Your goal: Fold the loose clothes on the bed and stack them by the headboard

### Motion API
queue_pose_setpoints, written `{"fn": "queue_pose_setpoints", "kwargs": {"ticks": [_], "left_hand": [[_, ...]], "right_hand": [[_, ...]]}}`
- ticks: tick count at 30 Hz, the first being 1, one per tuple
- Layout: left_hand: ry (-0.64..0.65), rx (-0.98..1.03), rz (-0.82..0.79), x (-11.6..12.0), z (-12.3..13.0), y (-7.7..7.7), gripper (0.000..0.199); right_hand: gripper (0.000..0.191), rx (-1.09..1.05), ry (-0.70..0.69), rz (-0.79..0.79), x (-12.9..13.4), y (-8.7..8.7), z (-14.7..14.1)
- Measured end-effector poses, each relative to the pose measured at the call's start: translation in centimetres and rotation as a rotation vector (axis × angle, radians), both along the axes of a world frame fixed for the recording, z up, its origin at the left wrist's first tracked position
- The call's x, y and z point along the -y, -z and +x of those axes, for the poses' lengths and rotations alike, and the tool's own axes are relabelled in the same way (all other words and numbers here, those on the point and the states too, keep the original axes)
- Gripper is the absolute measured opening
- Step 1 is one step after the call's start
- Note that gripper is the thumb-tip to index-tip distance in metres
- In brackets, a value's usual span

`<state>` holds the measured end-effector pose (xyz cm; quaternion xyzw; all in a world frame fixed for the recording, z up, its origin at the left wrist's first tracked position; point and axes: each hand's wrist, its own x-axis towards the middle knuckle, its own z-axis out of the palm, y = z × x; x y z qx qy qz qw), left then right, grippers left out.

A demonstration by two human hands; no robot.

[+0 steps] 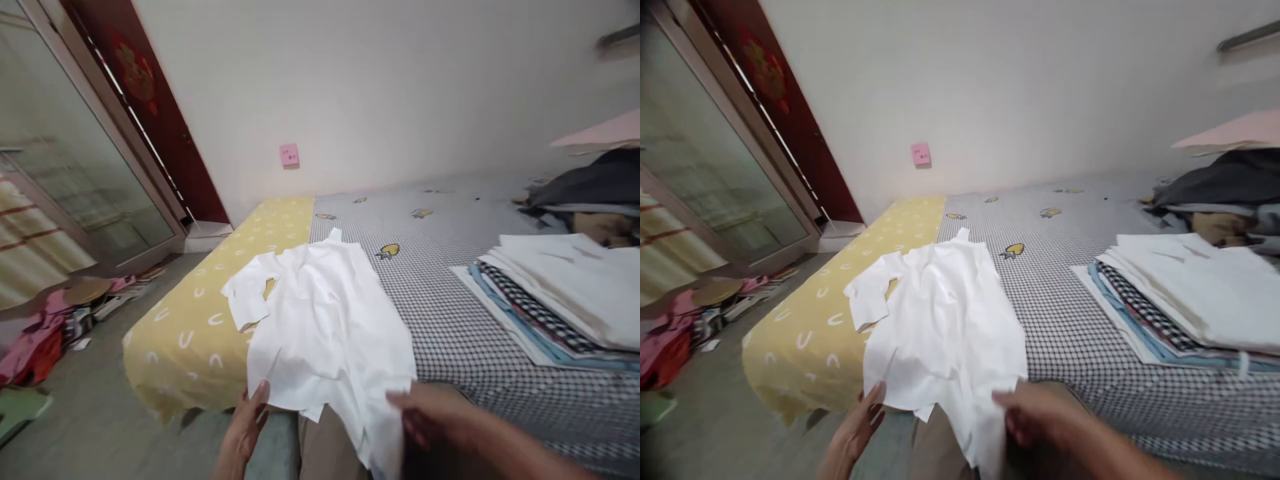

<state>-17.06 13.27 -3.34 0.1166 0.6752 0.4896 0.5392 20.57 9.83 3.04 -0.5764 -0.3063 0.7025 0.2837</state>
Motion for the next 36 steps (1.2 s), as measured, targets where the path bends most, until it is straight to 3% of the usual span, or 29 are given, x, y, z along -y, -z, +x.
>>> {"fn": "queue_pose_setpoints", "kwargs": {"ticks": [4, 6, 7, 9, 12, 15, 17, 21, 23, 26, 28, 30, 33, 36], "left_hand": [[0.18, -0.072, 0.002, -0.4, -1.5, -0.7, 0.033], [0.236, -0.077, 0.05, -0.8, -1.7, -1.0, 0.031], [0.232, -0.057, 0.071, -1.0, -1.5, -1.2, 0.029], [0.181, -0.001, 0.091, -1.1, -0.9, -1.7, 0.024], [0.088, 0.134, 0.082, -0.9, 0.5, -2.9, 0.017], [0.023, 0.281, 0.103, -0.8, 1.9, -4.2, 0.022], [-0.021, 0.355, 0.115, -0.8, 2.7, -4.9, 0.032], [-0.078, 0.464, 0.074, -0.9, 3.6, -6.3, 0.056], [-0.074, 0.501, 0.056, -0.8, 4.1, -7.4, 0.06], [-0.041, 0.536, 0.069, -0.8, 4.9, -9.5, 0.056], [0.035, 0.534, 0.127, -0.7, 5.4, -10.9, 0.052], [0.15, 0.502, 0.194, -0.4, 5.7, -12.0, 0.05], [0.278, 0.319, 0.305, 0.6, 5.0, -12.2, 0.05], [0.348, 0.048, 0.425, 2.1, 3.7, -10.8, 0.047]], "right_hand": [[0.037, -0.047, 0.37, 0.351, -7.3, -11.6, 8.7], [0.046, -0.087, 0.608, 0.569, -9.5, -15.0, 11.7], [0.044, -0.086, 0.698, 0.618, -10.0, -15.6, 12.5], [0.029, -0.041, 0.788, 0.593, -9.7, -14.5, 12.5], [0.014, 0.079, 0.727, 0.439, -7.7, -9.8, 10.3], [0.008, 0.191, 0.619, 0.403, -6.1, -5.5, 7.3], [0.022, 0.285, 0.543, 0.427, -5.9, -3.8, 5.2], [0.062, 0.528, 0.438, 0.544, -7.0, -2.3, 0.8], [0.069, 0.614, 0.377, 0.605, -7.4, -1.9, -1.1], [0.035, 0.639, 0.297, 0.673, -7.6, -1.8, -2.4], [0.013, 0.609, 0.286, 0.698, -7.6, -2.4, -1.7], [0.005, 0.56, 0.309, 0.701, -7.4, -3.9, 0.2], [0.011, 0.451, 0.333, 0.688, -5.7, -6.9, 3.9], [0.017, 0.36, 0.246, 0.682, -1.7, -8.9, 6.9]]}}
